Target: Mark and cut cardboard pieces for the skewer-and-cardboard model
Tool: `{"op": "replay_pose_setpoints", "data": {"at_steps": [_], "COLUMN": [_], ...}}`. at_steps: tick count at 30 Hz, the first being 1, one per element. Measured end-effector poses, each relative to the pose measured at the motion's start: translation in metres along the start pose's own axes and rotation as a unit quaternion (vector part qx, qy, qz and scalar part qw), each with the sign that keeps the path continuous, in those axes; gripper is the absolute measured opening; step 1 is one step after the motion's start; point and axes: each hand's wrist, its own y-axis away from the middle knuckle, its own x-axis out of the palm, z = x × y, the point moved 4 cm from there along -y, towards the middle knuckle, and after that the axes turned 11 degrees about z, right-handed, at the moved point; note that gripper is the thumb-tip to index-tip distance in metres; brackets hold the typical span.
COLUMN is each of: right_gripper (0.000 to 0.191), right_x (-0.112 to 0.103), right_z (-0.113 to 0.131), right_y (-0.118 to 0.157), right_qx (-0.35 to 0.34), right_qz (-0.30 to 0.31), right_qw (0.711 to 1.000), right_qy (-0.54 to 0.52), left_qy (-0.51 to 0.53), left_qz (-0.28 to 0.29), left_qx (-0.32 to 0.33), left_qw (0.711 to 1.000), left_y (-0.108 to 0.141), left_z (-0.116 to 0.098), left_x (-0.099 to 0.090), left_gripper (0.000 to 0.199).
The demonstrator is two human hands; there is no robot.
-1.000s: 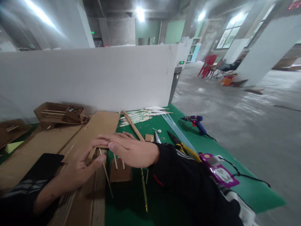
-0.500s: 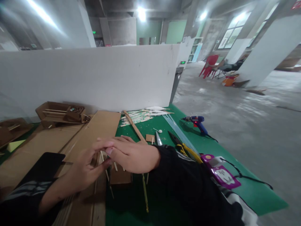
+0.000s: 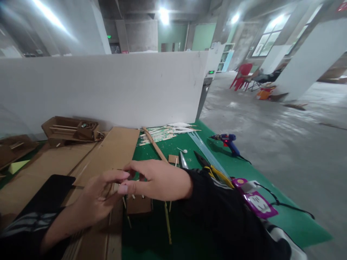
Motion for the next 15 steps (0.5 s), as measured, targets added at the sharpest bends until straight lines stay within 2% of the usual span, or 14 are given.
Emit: {"op": "replay_pose_setpoints", "data": {"at_steps": [5,9,11,13,15], "right_gripper": [0.037,0.036,0.023,0.01,0.012], "right_x": [0.0028,-0.0006,-0.0035,-0.0058,-0.006], "right_z": [-0.0012,-0.006,-0.0061,-0.0054,-0.0043], "right_y": [0.0003,0.002,0.0048,0.0071,0.0078], "right_qx": [0.008,0.011,-0.001,-0.009,-0.013], "right_qz": [-0.034,0.027,0.054,0.059,0.057], "right_qw": [0.999,1.0,0.998,0.998,0.998], "right_qy": [0.025,-0.003,-0.015,-0.007,0.018], "left_qy": [0.016,0.011,0.012,0.016,0.019], "left_qz": [0.049,0.051,0.045,0.04,0.041], "left_qx": [0.049,0.062,0.072,0.08,0.078], "left_qw": [0.998,0.997,0.996,0.996,0.996], "left_y": [-0.0026,-0.0036,-0.0033,-0.0029,-0.0029], "left_z": [-0.0054,-0.006,-0.0061,-0.0064,-0.0068], "left_x": [0.003,0.0051,0.0058,0.006,0.006], "left_gripper": [0.044,0.054,0.057,0.06,0.06]}}
